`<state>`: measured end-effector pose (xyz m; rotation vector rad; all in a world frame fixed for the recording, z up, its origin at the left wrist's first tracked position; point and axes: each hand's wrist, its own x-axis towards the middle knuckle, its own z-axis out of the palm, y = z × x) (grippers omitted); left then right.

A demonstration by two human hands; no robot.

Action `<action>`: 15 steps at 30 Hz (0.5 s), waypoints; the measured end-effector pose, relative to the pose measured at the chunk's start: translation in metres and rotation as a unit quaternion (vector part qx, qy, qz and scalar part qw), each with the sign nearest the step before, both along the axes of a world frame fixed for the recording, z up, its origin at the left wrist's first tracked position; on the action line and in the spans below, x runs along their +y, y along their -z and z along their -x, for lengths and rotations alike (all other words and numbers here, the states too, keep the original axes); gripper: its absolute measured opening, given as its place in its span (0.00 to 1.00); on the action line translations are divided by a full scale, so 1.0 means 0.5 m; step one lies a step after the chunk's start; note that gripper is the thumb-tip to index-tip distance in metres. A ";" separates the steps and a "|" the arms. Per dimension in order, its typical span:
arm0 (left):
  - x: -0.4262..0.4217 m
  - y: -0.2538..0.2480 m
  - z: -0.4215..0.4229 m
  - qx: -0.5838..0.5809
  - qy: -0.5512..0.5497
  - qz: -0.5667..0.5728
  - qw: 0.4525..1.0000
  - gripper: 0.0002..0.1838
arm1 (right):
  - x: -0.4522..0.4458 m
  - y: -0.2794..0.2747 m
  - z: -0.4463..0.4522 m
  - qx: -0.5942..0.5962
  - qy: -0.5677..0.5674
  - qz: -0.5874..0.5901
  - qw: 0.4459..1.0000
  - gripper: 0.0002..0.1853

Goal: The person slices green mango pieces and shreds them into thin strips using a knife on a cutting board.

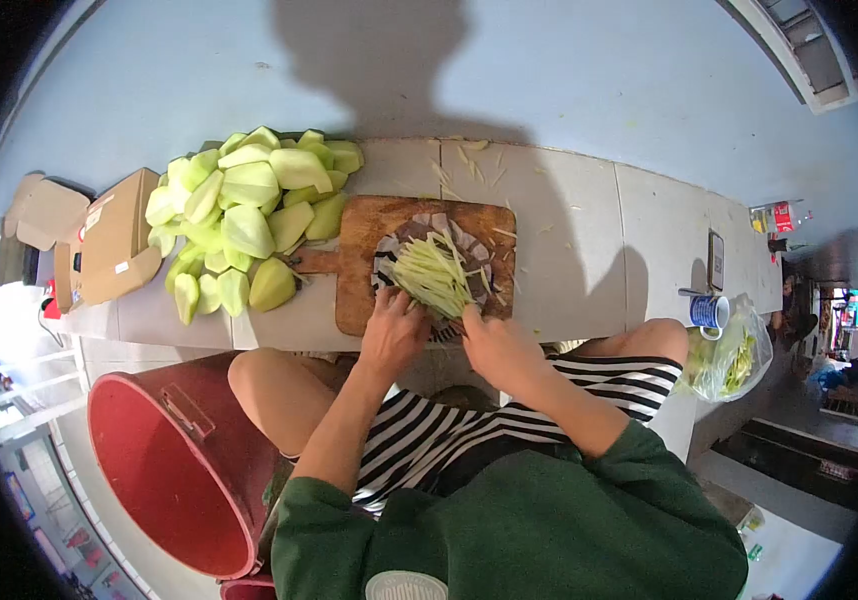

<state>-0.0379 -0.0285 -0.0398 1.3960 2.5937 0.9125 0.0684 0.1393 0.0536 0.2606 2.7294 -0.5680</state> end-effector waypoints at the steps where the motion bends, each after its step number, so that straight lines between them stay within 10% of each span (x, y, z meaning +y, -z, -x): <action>1: 0.000 0.004 0.001 0.000 -0.001 0.000 1.000 0.13 | -0.003 -0.021 -0.004 -0.016 -0.001 0.002 1.000 0.18; 15: -0.008 0.007 -0.001 0.024 0.011 -0.003 1.000 0.13 | -0.015 0.041 0.010 -0.018 0.009 0.010 1.000 0.17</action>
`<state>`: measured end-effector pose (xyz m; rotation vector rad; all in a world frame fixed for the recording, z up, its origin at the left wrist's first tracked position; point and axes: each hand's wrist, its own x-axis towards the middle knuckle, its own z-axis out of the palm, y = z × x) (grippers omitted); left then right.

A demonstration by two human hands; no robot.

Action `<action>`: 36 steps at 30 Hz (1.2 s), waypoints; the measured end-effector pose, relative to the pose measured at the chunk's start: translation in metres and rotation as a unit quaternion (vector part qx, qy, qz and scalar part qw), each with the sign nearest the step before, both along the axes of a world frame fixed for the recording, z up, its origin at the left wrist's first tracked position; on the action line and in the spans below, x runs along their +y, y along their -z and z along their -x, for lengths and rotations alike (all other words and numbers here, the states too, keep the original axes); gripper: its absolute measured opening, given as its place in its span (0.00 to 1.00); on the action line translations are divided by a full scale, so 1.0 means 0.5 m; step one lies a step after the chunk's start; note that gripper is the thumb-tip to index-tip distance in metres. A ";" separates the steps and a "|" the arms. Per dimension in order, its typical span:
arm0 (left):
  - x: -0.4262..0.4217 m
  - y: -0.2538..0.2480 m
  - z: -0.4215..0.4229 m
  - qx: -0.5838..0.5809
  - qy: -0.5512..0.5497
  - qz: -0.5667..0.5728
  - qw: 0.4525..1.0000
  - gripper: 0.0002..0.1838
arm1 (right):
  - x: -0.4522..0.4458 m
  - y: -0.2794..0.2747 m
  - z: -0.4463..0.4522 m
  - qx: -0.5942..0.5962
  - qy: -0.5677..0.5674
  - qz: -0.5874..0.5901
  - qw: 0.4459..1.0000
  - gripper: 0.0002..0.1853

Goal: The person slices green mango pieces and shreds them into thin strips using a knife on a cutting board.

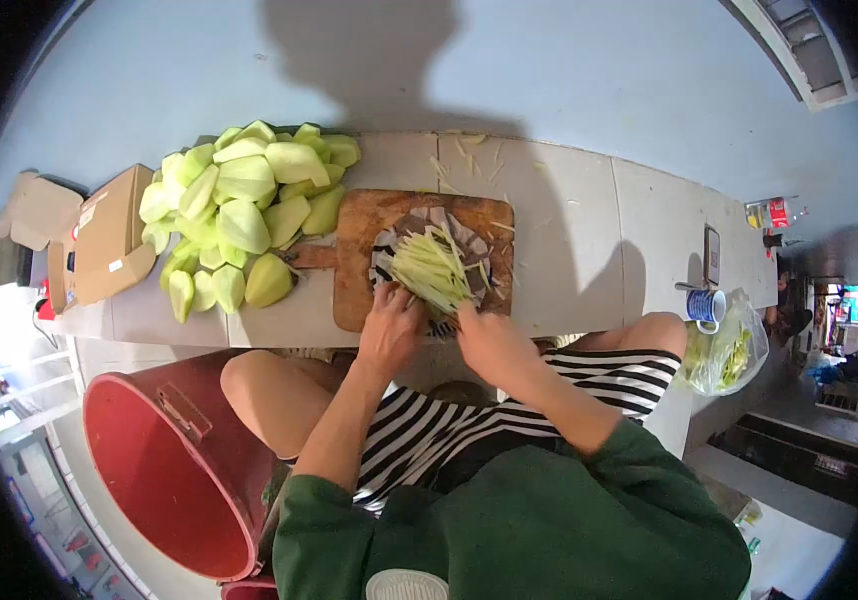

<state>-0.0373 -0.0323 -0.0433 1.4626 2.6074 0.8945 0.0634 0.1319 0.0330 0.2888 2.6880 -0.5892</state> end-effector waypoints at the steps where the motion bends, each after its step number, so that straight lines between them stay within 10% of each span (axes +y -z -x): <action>1: -0.002 0.000 -0.008 -0.001 0.005 -0.001 1.000 0.13 | -0.004 0.017 0.002 0.041 -0.003 -0.007 0.999 0.17; 36: -0.013 0.025 0.005 0.014 0.007 0.001 1.000 0.13 | -0.020 -0.070 -0.002 0.014 0.017 0.020 1.000 0.12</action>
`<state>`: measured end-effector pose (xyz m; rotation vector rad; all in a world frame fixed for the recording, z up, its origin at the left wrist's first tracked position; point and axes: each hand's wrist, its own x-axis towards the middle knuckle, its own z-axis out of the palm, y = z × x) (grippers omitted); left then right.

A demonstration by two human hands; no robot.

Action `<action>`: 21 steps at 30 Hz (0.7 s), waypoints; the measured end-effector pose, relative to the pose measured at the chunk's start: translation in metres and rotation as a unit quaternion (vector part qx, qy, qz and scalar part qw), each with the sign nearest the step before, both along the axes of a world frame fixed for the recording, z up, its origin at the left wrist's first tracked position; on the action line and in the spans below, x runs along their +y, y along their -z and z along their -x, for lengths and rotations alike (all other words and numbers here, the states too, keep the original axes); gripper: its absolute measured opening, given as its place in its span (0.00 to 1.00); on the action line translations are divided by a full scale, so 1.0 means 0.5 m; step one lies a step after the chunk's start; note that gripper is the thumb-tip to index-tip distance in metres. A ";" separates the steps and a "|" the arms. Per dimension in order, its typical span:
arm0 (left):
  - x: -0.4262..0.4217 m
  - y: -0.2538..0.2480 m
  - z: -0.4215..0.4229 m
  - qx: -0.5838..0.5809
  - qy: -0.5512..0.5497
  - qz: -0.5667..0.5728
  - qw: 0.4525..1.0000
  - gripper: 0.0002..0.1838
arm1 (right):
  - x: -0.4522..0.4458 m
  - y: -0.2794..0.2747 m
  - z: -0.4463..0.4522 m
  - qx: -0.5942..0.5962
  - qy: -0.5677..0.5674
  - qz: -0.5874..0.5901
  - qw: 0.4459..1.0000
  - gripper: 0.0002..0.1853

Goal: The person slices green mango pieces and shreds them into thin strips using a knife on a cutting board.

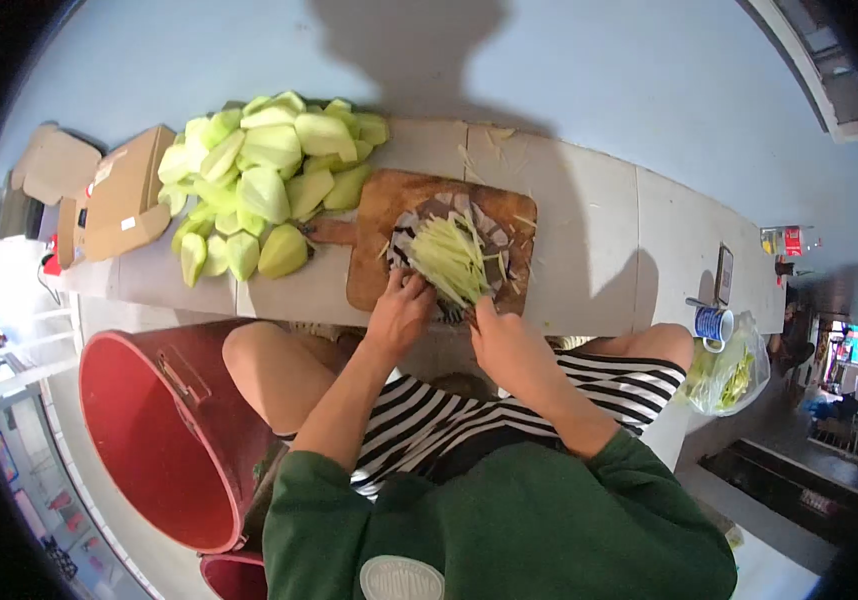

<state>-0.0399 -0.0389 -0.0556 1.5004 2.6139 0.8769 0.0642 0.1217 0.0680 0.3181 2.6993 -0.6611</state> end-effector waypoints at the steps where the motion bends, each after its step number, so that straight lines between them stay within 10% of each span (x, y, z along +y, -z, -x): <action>1: -0.003 0.001 -0.014 -0.009 -0.011 -0.003 1.000 0.14 | -0.003 -0.011 -0.009 -0.003 0.002 0.009 1.000 0.13; 21: -0.013 0.016 -0.027 0.003 -0.041 0.020 0.999 0.16 | -0.027 0.069 -0.003 0.025 -0.008 -0.031 0.999 0.14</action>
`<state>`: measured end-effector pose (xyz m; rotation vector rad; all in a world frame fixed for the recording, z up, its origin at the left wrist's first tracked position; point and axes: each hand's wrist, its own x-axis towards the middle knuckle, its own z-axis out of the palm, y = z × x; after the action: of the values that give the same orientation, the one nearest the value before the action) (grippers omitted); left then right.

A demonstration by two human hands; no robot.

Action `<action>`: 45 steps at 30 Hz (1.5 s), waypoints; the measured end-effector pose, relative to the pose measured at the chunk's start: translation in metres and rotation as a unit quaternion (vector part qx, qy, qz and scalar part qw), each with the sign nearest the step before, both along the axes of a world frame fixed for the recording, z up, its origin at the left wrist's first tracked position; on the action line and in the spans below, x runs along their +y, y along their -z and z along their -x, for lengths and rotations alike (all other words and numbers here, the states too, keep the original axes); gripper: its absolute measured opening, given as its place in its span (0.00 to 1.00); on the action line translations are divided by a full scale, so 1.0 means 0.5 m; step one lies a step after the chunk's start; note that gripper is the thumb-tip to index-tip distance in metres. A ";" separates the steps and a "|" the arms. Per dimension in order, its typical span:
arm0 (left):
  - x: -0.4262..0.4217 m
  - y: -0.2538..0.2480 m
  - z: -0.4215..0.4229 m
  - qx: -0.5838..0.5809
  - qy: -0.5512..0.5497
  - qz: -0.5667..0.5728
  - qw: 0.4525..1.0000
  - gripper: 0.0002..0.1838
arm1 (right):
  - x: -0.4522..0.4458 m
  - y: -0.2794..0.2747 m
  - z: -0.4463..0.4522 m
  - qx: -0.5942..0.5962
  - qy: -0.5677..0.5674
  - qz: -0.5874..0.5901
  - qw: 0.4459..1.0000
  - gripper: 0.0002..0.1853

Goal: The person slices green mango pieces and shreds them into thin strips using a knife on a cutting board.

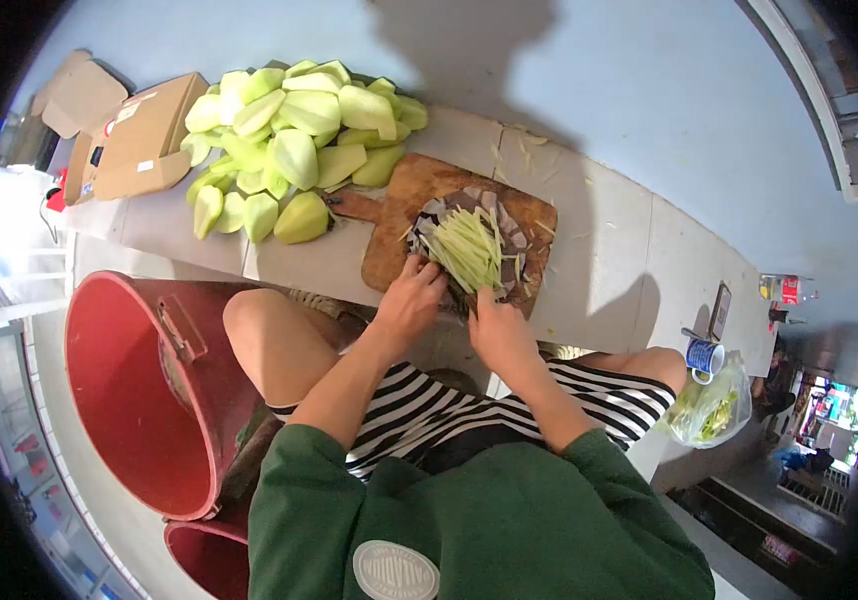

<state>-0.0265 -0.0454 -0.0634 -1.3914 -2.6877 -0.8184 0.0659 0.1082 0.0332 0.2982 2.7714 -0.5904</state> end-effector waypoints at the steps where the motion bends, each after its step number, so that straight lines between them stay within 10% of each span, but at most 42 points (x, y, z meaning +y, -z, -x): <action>1: -0.001 -0.004 0.010 -0.003 0.000 0.023 1.000 0.16 | 0.001 0.015 0.010 0.018 -0.003 0.007 1.000 0.14; 45: -0.022 0.024 0.014 -0.039 0.006 -0.060 0.997 0.13 | -0.015 0.008 0.017 0.000 0.060 0.096 0.994 0.13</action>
<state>-0.0333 -0.0563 -0.0756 -1.3789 -2.6382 -1.0359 0.0573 0.1005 0.0291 0.4228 2.6836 -0.8788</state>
